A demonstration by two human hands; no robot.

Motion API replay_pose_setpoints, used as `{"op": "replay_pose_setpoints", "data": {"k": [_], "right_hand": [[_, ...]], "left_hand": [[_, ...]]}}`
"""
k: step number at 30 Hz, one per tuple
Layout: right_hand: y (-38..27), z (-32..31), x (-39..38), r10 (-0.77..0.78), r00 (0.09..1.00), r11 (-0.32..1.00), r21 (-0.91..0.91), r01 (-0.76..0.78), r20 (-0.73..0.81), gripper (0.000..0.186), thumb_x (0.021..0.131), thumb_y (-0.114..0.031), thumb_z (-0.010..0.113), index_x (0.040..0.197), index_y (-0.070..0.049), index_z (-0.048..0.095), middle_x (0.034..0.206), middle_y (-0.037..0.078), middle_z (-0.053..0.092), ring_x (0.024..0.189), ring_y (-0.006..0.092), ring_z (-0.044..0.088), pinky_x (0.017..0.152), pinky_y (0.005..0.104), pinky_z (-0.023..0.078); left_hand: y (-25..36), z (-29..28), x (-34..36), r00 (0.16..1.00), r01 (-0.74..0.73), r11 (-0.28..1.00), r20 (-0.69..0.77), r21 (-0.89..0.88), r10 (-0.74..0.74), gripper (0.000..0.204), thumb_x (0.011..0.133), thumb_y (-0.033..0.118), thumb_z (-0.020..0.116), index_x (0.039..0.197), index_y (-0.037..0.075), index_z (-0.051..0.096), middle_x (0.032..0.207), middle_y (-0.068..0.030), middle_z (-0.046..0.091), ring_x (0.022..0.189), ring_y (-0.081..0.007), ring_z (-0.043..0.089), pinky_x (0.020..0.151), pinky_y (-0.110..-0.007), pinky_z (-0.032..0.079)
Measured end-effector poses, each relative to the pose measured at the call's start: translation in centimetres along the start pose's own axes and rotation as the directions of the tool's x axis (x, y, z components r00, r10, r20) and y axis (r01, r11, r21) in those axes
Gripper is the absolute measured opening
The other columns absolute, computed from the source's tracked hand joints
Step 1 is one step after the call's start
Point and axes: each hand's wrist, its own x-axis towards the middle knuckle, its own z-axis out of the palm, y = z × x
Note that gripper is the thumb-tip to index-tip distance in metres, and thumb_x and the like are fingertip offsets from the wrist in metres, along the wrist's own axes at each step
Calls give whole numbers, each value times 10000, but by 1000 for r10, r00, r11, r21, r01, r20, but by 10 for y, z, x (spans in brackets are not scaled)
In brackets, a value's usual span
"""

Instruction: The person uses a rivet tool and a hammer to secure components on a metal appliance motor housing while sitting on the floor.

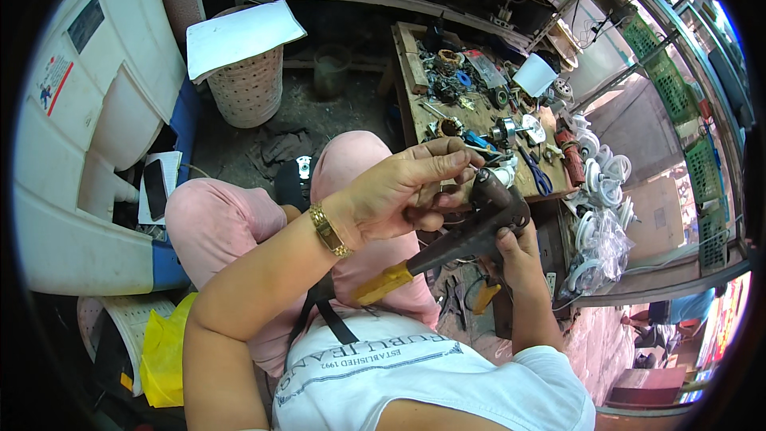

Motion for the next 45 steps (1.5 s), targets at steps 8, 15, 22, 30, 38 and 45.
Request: {"op": "replay_pose_setpoints", "data": {"k": [8,15,22,30,38,45], "right_hand": [[1,43,18,-156,986,961,223,163,-50,730,887,-430,612,1389,6,309,1157,81,516,1037,142,516,885,290,439],[-6,72,61,-568,792,584,-568,580,224,496,757,-268,652,1117,16,464,1082,185,452,1020,349,436,901,419,344],[57,-112,116,-515,801,657,-740,141,-305,170,818,-140,669,897,5,627,856,131,641,756,237,617,696,348,478],[111,-261,136,-421,711,632,-744,-215,-563,227,875,-188,595,985,4,644,850,115,680,762,187,632,714,314,477],[119,-284,153,-493,698,517,-820,-245,-519,263,842,-240,601,938,-2,659,859,185,667,799,326,646,723,397,483],[114,-251,142,-569,725,524,-851,-44,-387,267,853,-253,618,957,-11,661,842,177,662,787,325,639,689,393,475]], "left_hand": [[-21,22,-5,993,-46,867,-72,497,94,901,829,578,606,1457,54,230,1347,-83,420,1231,-182,441,1020,-302,359],[-4,30,-49,963,108,894,-270,435,15,738,884,236,578,1481,106,164,1389,-109,366,1229,-210,459,804,-323,537],[16,37,-54,882,7,905,-429,426,195,577,909,187,517,1434,125,287,1241,-132,520,1140,-225,540,508,-219,543],[94,80,-70,835,-163,670,-260,724,485,630,940,191,509,1473,115,182,1200,-138,548,1135,-266,548,435,-178,506],[135,91,-87,718,-32,500,-328,865,614,563,944,191,497,1454,130,267,1208,-145,519,1112,-228,550,449,-150,537],[109,33,-78,673,265,714,-655,648,344,577,894,160,572,1421,182,339,1119,-101,532,971,-196,562,445,-183,513]]}}
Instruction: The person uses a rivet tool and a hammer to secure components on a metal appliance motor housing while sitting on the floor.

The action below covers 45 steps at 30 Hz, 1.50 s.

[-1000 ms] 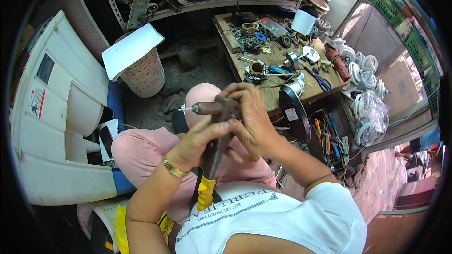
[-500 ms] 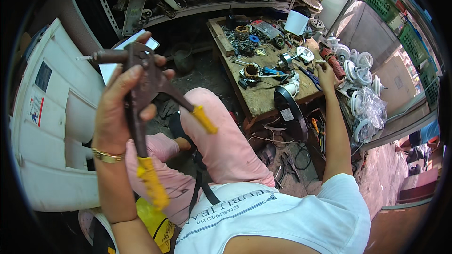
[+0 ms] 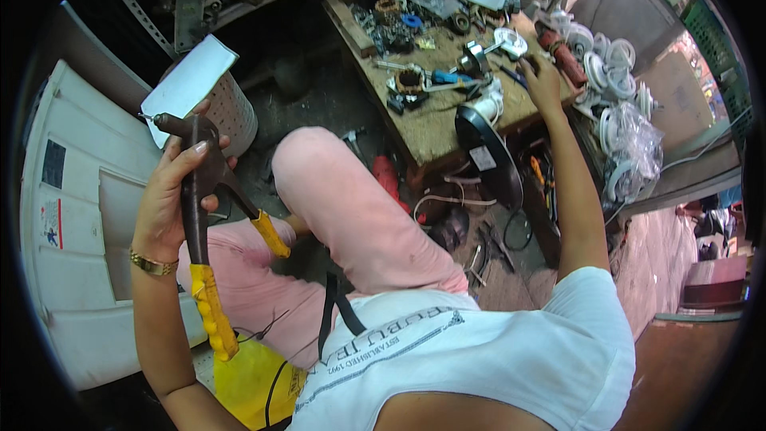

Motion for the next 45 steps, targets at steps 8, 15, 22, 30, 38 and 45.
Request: {"op": "replay_pose_setpoints", "data": {"k": [8,15,22,30,38,45], "right_hand": [[16,-29,-142,307,756,949,121,-293,-578,229,908,-160,564,1028,34,546,975,159,597,877,264,566,822,374,452],[55,6,-458,739,658,573,-649,-500,146,650,758,-351,724,1228,-14,426,1289,221,426,1179,404,426,943,473,386],[38,31,-465,881,434,385,-816,-432,185,827,725,-471,729,1343,-58,367,1411,180,335,1266,386,363,936,569,388],[-13,46,-512,659,431,737,-644,-206,616,578,750,-331,729,1188,-54,475,1210,141,493,1127,353,471,870,492,455],[-1,26,-504,551,328,803,-594,43,768,241,843,-220,511,1056,-164,611,1055,117,628,1018,323,581,837,511,438],[33,-33,-492,582,639,807,-454,-378,503,196,800,-160,584,985,-100,604,906,159,649,874,374,613,743,479,473]], "left_hand": [[-42,1,2,994,84,996,-61,-31,-85,565,905,161,563,1422,198,339,1123,-100,547,995,-188,560,456,-181,527],[-81,10,2,975,217,972,-27,-86,-220,594,907,143,562,1437,200,299,1076,-81,519,955,-177,551,453,-185,523],[-85,32,-6,974,215,975,-57,-64,-218,577,917,160,548,1435,190,295,1119,-92,496,969,-185,525,464,-187,507],[-98,37,-19,969,210,970,-103,-123,-223,584,904,141,564,1422,213,303,1089,-85,500,940,-165,535,467,-196,488],[-106,35,-26,970,217,956,-64,-199,-233,593,902,118,567,1416,207,287,1046,-66,525,875,-187,604,455,-222,519],[-113,33,-30,963,204,966,-144,-158,-227,583,907,106,534,1427,204,288,1076,-74,511,908,-145,561,451,-199,517]]}}
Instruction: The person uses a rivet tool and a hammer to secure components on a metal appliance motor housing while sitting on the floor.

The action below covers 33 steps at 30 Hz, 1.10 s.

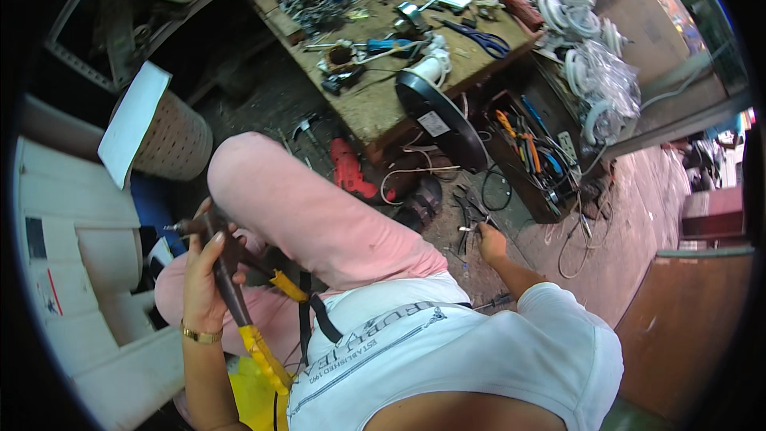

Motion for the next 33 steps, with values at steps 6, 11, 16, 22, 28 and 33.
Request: {"op": "replay_pose_setpoints", "data": {"k": [6,11,16,22,28,33], "right_hand": [[7,-100,40,20,911,997,78,14,-412,159,814,-116,586,966,-71,600,852,179,628,838,383,604,706,465,466],[-17,-169,110,133,826,878,-321,-354,-548,431,783,-145,633,1196,-118,512,1129,156,500,992,359,505,718,472,454],[-150,-116,84,-122,978,745,635,204,-171,126,777,41,519,865,19,606,718,93,618,636,209,585,603,338,464],[-290,-108,76,-98,705,-214,677,-704,703,371,918,-419,541,1078,-87,581,841,76,598,646,189,545,566,283,449],[-282,-62,84,-68,693,-374,626,-684,718,448,905,-505,458,1097,-118,578,837,46,592,674,182,528,590,278,427],[-396,15,175,-420,879,529,848,35,226,201,907,-197,583,999,-28,640,824,60,639,725,147,603,641,261,456]], "left_hand": [[4,4,-4,1000,-14,999,16,-35,15,600,905,110,546,1433,214,281,1072,-74,503,892,-147,553,448,-201,519],[9,2,4,999,-27,998,28,-50,28,598,906,100,558,1423,229,286,1051,-67,533,858,-135,571,469,-226,527],[14,-16,17,996,-76,990,-46,-116,71,599,891,80,573,1402,252,313,1023,-61,532,745,-124,558,456,-237,501],[10,-52,52,986,-46,999,-159,-27,42,566,893,112,585,1385,248,339,1047,-55,510,747,-118,543,409,-228,496],[12,-74,82,976,-112,991,-195,-67,97,567,901,103,582,1385,254,327,1073,-69,483,835,-117,529,455,-215,522],[8,-89,105,955,-153,987,-263,-52,134,583,891,102,595,1383,253,321,1086,-68,465,856,-105,517,460,-210,523]]}}
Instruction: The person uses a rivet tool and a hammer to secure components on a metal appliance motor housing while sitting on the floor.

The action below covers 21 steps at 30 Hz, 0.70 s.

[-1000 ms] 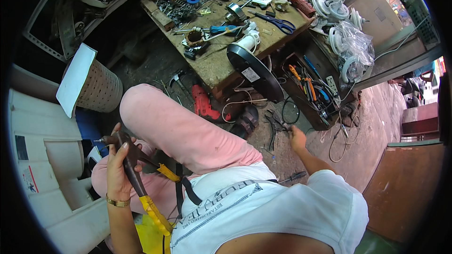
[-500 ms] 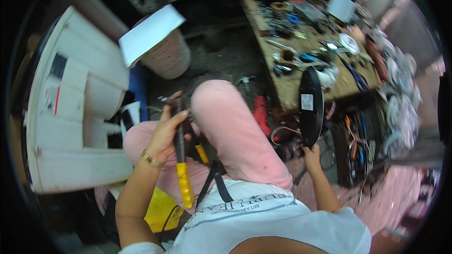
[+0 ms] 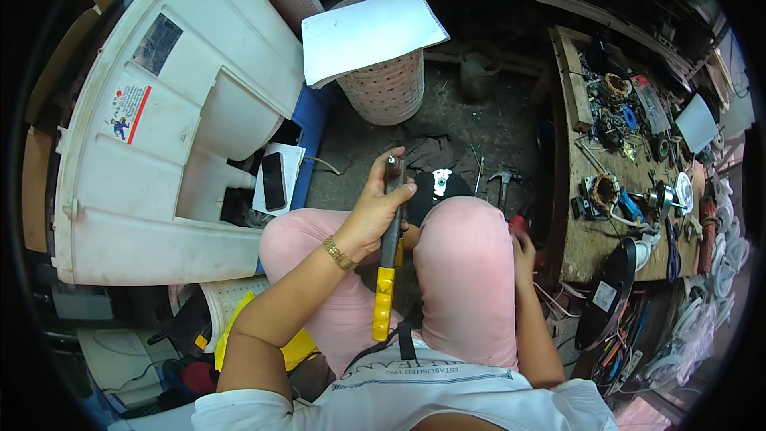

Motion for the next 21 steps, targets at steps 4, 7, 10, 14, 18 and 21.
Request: {"op": "replay_pose_setpoints", "data": {"k": [4,7,10,14,18,21], "right_hand": [[63,55,114,-280,930,660,-751,7,-238,289,846,-195,634,1022,31,591,1022,219,602,985,294,590,814,425,471],[72,72,120,-101,947,559,-805,-200,-305,316,846,-217,638,1026,40,591,965,198,599,938,280,593,792,415,475],[74,81,132,-50,958,557,-804,-208,-282,344,847,-239,643,1030,48,592,909,176,595,891,265,596,770,405,478],[69,64,151,18,966,639,-740,-209,-257,382,847,-268,649,1035,60,592,834,147,590,828,245,599,740,391,483],[26,30,180,195,972,886,-401,-232,-132,421,848,-297,655,1040,72,593,759,118,585,765,226,603,710,377,488],[-82,59,122,-30,978,996,-80,47,208,322,932,-228,565,1127,28,593,703,42,575,602,134,545,547,288,446]], "left_hand": [[3,10,23,999,-45,998,5,50,45,587,878,103,612,1374,246,334,1088,-59,455,865,-87,509,456,-197,519],[1,7,26,998,-50,999,-42,18,50,573,876,102,610,1366,242,349,1094,-46,445,869,-82,511,462,-187,518],[-3,-2,25,999,-3,1000,-48,-14,2,568,875,100,606,1363,244,354,1088,-33,444,887,-86,512,475,-192,518],[-6,0,23,998,-19,1000,-64,-14,18,562,879,114,603,1364,243,352,1062,-25,456,883,-92,510,472,-195,508],[-6,7,27,997,-67,998,-30,-12,66,550,871,128,610,1354,235,371,1089,-28,441,879,-101,507,477,-198,500],[-14,-8,15,989,-94,995,-110,25,96,549,860,122,615,1347,228,385,1114,-38,432,877,-108,507,481,-206,494]]}}
